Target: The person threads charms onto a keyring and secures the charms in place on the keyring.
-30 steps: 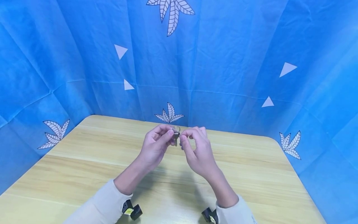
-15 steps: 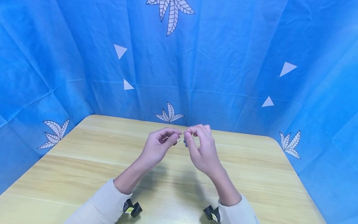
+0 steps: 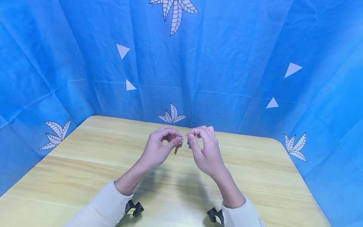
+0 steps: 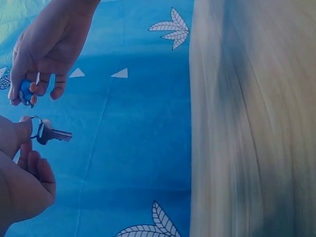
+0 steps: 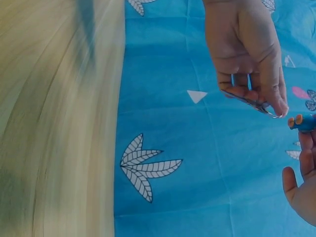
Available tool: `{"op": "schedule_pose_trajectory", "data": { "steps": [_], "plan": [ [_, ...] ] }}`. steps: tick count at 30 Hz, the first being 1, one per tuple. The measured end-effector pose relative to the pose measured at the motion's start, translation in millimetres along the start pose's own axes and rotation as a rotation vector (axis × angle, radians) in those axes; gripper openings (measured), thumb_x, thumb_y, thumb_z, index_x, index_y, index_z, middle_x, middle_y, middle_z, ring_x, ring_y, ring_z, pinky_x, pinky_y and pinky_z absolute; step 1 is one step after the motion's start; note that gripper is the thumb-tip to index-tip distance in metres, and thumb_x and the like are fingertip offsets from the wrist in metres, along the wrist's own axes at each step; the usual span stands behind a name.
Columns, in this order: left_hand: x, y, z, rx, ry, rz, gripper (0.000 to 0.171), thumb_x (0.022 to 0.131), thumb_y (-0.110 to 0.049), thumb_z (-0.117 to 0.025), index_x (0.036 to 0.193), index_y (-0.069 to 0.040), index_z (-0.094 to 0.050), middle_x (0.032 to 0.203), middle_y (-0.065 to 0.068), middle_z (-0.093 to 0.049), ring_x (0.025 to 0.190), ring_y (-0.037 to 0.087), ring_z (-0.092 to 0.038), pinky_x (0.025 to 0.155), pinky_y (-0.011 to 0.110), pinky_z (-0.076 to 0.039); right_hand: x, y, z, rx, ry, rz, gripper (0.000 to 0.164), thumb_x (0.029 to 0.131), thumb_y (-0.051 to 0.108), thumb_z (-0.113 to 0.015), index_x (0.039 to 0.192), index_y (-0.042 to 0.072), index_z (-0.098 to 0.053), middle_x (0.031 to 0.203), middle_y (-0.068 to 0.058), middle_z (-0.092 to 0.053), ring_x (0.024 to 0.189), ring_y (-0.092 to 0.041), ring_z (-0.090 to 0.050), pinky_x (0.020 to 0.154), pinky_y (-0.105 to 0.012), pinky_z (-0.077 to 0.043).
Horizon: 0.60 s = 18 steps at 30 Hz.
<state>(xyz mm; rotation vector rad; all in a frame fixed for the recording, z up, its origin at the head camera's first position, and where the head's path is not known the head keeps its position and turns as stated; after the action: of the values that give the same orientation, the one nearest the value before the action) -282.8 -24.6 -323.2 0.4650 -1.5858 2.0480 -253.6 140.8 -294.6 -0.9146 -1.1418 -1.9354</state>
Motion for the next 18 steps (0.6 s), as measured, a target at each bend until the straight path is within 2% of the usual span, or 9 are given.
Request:
{"op": "schedule_pose_trajectory", "data": {
  "steps": [4, 9, 12, 18],
  "plan": [
    [-0.7, -2.7, 3.1, 0.048, -0.022, -0.011, 0.008, 0.096, -0.02, -0.074, 0.1, -0.013, -0.077, 0.086, -0.005, -0.064, 0.078, 0.014, -0.057, 0.071, 0.028, -0.051, -0.6, 0.0, -1.9, -0.003, 0.011, -0.001, 0.017, 0.091, -0.013, -0.063, 0.097, 0.004, -0.065, 0.09, -0.004, -0.065, 0.09, -0.02, -0.05, 0.082, -0.029, -0.036],
    [-0.9, -3.8, 2.0, 0.059, -0.005, 0.01, 0.009, 0.1, -0.017, -0.069, 0.102, -0.009, -0.072, 0.085, -0.002, -0.065, 0.077, 0.014, -0.057, 0.07, 0.027, -0.052, -0.7, 0.2, -3.2, -0.001, 0.022, -0.005, 0.016, 0.092, -0.012, -0.063, 0.097, 0.004, -0.065, 0.091, -0.003, -0.065, 0.09, -0.02, -0.05, 0.082, -0.032, -0.036],
    [-1.3, -3.0, 1.1, 0.006, 0.002, 0.059, 0.011, 0.101, -0.018, -0.067, 0.104, -0.008, -0.07, 0.086, 0.0, -0.065, 0.078, 0.017, -0.057, 0.069, 0.026, -0.049, -1.2, 0.0, -3.8, -0.001, 0.026, 0.0, 0.016, 0.092, -0.011, -0.063, 0.097, 0.004, -0.065, 0.091, -0.003, -0.065, 0.09, -0.02, -0.049, 0.082, -0.032, -0.036],
    [-4.7, -0.4, -0.8, -0.191, -0.021, 0.174, 0.013, 0.104, -0.021, -0.063, 0.107, -0.008, -0.067, 0.093, 0.006, -0.063, 0.081, 0.02, -0.055, 0.068, 0.024, -0.045, -2.5, 0.1, -5.2, -0.004, 0.029, 0.013, 0.017, 0.092, -0.012, -0.063, 0.097, 0.005, -0.065, 0.091, -0.002, -0.065, 0.089, -0.02, -0.049, 0.082, -0.029, -0.035]
  ]
}}
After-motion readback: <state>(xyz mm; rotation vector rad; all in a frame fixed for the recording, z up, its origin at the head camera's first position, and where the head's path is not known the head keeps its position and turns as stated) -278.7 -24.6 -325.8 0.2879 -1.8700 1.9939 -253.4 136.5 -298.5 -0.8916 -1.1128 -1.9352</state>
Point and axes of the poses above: each hand's wrist, its own x-axis towards the middle knuckle, its own z-axis out of the back of the hand, y = z × x, the point moved 6 cm from there along x, towards the middle knuckle
